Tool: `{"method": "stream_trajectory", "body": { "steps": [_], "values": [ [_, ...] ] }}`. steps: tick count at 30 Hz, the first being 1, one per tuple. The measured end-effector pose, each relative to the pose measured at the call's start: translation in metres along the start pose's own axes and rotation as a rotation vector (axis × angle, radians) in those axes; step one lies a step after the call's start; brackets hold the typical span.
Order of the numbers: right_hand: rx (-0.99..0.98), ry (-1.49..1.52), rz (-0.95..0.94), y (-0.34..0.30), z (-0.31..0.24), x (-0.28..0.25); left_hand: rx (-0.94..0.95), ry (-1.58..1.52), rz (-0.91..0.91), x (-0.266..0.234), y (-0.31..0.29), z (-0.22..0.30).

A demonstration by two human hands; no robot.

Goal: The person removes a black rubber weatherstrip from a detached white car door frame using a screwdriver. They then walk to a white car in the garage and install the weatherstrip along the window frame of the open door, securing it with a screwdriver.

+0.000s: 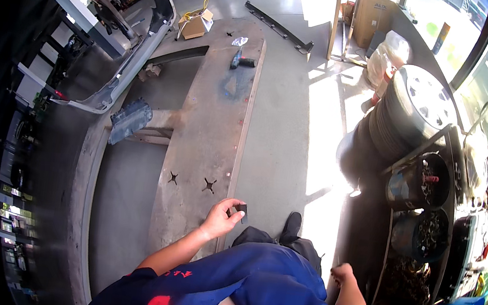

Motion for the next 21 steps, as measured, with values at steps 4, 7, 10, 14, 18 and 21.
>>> {"method": "stream_trajectory", "body": {
  "steps": [4,7,10,14,18,21],
  "values": [
    [-0.516,0.253,0.364,0.055,-0.268,-0.145,0.133,0.099,0.03,-0.027,0.136,0.029],
    [-0.609,0.307,0.224,0.051,-0.451,-0.223,0.075,-0.035,0.122,-0.035,0.245,0.027],
    [-0.776,0.257,0.258,0.115,-0.553,-0.267,0.014,-0.095,0.162,-0.043,0.363,0.022],
    [-0.38,0.228,0.138,0.193,-0.587,-0.264,0.076,-0.064,0.138,-0.079,0.54,0.056],
    [-0.211,-0.298,0.127,0.203,-0.584,-0.263,0.212,-0.01,0.092,-0.135,0.698,0.147],
    [0.081,-0.094,-0.077,0.185,-0.66,-0.273,0.253,-0.084,0.003,-0.161,0.814,0.169]
  ]
}}
Point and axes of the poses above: each hand's wrist, its own y-axis towards the middle knuckle, its own x-axis out of the palm, z = x × y, the point moved 3 cm from there along y, towards the middle knuckle, and after that the axes turned 5 degrees about -y, right-handed, at the moved point
